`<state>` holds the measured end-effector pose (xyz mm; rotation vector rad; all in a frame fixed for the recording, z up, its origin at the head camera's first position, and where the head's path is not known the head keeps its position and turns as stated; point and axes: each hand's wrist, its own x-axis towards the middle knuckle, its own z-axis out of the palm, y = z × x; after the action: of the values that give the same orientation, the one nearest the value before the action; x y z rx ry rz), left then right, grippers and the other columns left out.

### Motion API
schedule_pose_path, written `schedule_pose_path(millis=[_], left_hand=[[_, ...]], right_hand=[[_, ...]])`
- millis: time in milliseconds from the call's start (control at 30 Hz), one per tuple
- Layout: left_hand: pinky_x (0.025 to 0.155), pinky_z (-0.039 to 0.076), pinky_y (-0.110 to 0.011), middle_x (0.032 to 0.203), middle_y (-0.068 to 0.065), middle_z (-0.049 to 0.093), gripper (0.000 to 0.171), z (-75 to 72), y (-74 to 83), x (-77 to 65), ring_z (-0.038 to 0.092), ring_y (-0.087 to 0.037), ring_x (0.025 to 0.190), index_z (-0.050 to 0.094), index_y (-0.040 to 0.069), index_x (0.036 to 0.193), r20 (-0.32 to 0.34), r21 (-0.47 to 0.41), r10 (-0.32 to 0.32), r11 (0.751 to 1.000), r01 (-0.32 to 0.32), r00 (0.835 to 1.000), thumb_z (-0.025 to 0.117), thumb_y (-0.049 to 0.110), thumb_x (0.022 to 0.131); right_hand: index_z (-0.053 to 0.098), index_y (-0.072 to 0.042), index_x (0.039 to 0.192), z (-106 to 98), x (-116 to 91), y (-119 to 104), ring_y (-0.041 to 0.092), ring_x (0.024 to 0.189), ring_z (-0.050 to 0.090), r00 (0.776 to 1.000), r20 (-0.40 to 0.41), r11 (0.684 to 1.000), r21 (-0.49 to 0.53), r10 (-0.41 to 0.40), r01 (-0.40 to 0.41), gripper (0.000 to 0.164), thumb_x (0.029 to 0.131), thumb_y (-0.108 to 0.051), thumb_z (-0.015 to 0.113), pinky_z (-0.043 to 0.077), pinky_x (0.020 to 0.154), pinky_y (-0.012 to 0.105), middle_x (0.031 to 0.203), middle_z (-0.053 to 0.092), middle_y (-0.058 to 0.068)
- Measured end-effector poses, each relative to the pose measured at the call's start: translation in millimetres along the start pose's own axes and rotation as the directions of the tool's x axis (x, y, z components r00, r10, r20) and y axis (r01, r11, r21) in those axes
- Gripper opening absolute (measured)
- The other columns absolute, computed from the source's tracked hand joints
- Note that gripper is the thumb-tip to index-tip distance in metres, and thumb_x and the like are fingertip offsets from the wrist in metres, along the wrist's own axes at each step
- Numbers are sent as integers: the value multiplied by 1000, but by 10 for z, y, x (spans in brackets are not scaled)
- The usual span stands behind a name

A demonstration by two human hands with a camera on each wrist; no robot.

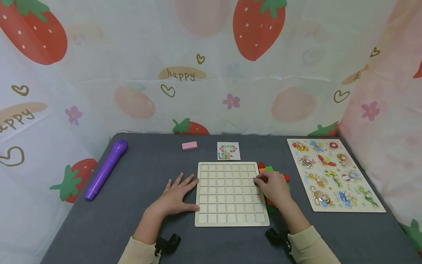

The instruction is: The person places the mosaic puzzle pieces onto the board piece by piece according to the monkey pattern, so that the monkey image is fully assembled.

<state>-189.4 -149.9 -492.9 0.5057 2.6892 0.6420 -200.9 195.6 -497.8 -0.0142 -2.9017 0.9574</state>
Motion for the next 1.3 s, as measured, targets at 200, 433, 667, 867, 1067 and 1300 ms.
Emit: schedule_pose_path(millis=[200, 433, 667, 867, 1067, 1300], left_hand=[[122, -1, -65, 168, -5, 25, 97, 6, -1, -1, 4, -37, 157, 34, 24, 159, -7, -12, 0, 1000, 0, 1000, 79, 57, 80], [122, 0, -66, 168, -5, 25, 97, 14, -8, 7, 4, -37, 157, 34, 24, 159, -4, -7, 3, 1000, -3, 1000, 79, 58, 80], [121, 0, -66, 168, -5, 25, 97, 3, -14, 4, 4, -38, 157, 34, 24, 159, -6, -7, 5, 1000, -6, 1000, 79, 59, 80], [121, 0, -66, 168, -5, 25, 97, 3, -8, 2, 4, -38, 157, 35, 23, 159, -3, -11, 10, 1000, -10, 1000, 79, 58, 80], [122, 0, -66, 168, -6, 25, 97, 8, -16, 1, 4, -38, 157, 35, 23, 159, -5, -10, 8, 1000, -8, 1000, 79, 58, 80], [121, 0, -67, 168, -6, 25, 97, 5, -14, 6, 5, -38, 157, 35, 23, 159, -8, -5, 14, 1000, -14, 1000, 79, 58, 80]], right_hand=[[78, -7, 93, 33, 5, -43, 21, 76, 67, 1000, -8, 1000, -10, 2, -2, 12, 90, -19, 77, 57, 70, 40, 84, 74, 7], [78, -7, 96, 22, -4, -68, 17, 76, 63, 997, 74, 999, 30, 11, -13, 13, 94, -19, 73, 54, 68, 36, 87, 73, 5], [78, -6, 102, -48, 15, -49, 19, 80, 64, 996, 92, 998, 57, -2, -3, 16, 96, -17, 70, 56, 71, 37, 93, 74, 7], [75, -3, 112, -211, 39, 120, 26, 85, 68, 1000, 5, 1000, 20, -11, 11, 21, 96, -14, 69, 56, 67, 38, 103, 75, 14], [74, -5, 117, -280, 84, 251, 29, 89, 63, 1000, -12, 1000, -28, 12, -12, 25, 95, -17, 71, 55, 75, 45, 108, 71, 17], [73, -7, 124, -196, 117, 324, 35, 98, 59, 997, 38, 993, -97, -62, 65, 34, 94, -24, 73, 53, 70, 44, 113, 61, 23]])
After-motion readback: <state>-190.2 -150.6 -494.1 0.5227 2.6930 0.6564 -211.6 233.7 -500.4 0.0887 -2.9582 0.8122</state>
